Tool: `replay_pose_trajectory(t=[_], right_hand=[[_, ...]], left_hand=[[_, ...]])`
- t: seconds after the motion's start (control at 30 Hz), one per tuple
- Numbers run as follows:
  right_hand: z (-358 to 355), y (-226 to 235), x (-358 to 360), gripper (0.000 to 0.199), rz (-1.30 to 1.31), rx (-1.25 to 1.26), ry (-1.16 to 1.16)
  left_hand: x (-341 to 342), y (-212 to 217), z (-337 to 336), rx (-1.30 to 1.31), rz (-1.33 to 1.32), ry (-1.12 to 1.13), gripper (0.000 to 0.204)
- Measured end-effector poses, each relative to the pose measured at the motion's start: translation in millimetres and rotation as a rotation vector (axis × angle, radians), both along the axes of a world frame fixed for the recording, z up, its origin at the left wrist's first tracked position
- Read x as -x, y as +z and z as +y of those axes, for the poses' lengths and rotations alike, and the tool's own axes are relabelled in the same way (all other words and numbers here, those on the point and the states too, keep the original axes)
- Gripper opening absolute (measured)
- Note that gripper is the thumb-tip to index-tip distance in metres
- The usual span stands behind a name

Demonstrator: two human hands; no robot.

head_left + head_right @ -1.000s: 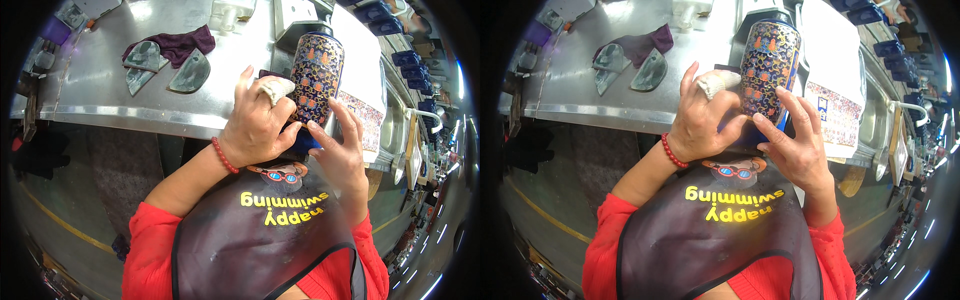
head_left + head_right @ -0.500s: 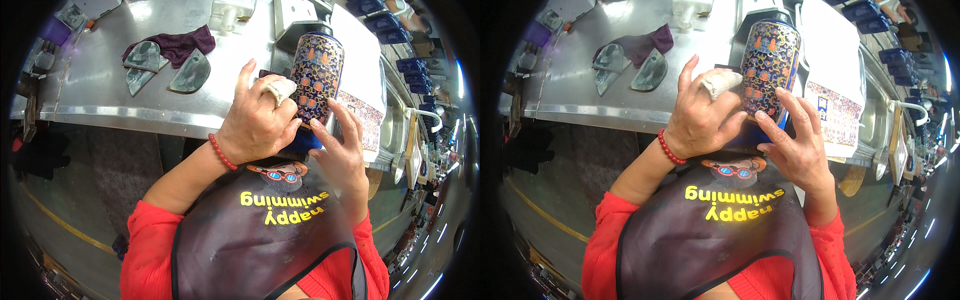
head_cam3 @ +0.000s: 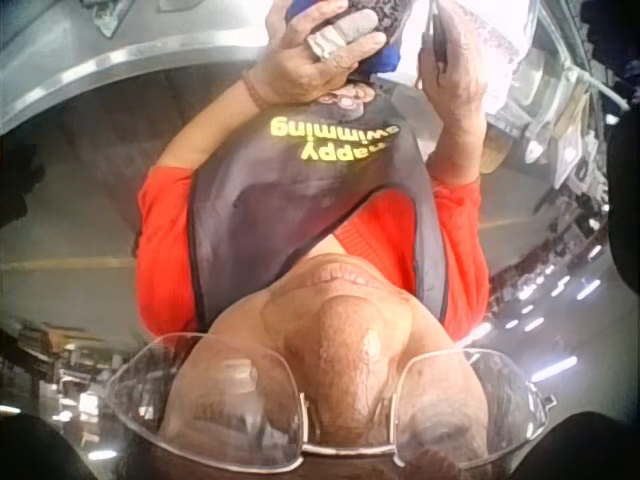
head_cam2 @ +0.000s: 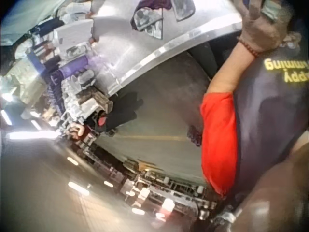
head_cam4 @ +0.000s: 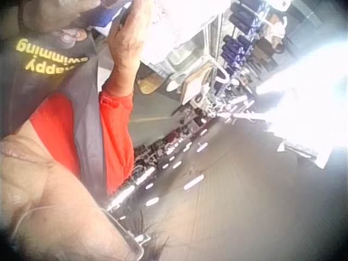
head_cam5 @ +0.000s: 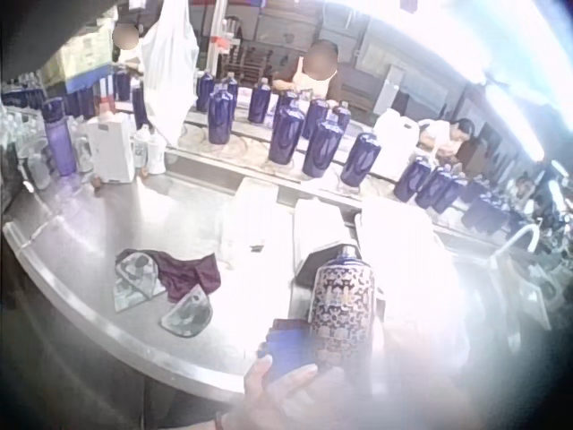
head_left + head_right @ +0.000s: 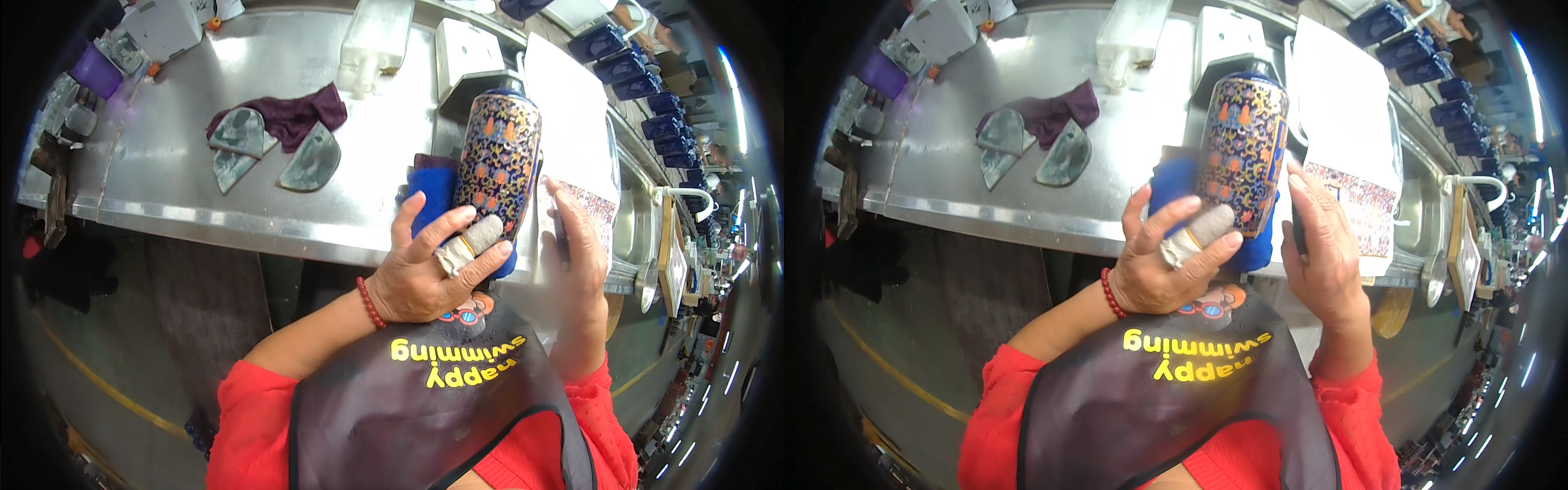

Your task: The person applies decorative paper labels to a blue ceramic bottle, smoothing them with fingers and a small tool, then trims excess edges. The person repeats the process on a second bottle.

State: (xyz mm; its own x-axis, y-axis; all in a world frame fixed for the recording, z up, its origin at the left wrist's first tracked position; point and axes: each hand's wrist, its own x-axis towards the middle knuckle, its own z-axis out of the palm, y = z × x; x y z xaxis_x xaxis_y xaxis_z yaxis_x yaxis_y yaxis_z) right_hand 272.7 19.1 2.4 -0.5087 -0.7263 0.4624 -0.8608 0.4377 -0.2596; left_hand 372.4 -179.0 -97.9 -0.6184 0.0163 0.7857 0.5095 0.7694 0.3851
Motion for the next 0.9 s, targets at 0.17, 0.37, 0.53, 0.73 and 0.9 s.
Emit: replay_pose_trajectory(t=[0.17,0.37,0.53,0.73,0.9], right_hand=[[-22,38,27,0.025,-0.051,-0.103,0.007],[-76,59,111,0.017,-0.322,-0.295,0.003],[-106,65,123,0.022,-0.244,-0.459,0.311],[-111,70,116,0.021,-0.314,-0.471,0.137],[-103,65,132,0.014,0.051,-0.028,-0.002]], left_hand=[[2,-4,2,0.059,0.069,0.023,0.047],[1,-7,6,0.015,0.065,-0.003,0.029],[4,-9,3,0.010,0.073,-0.017,0.039],[10,-9,2,-0.022,0.093,-0.040,0.036],[15,-8,1,-0.010,0.120,-0.066,0.032]])
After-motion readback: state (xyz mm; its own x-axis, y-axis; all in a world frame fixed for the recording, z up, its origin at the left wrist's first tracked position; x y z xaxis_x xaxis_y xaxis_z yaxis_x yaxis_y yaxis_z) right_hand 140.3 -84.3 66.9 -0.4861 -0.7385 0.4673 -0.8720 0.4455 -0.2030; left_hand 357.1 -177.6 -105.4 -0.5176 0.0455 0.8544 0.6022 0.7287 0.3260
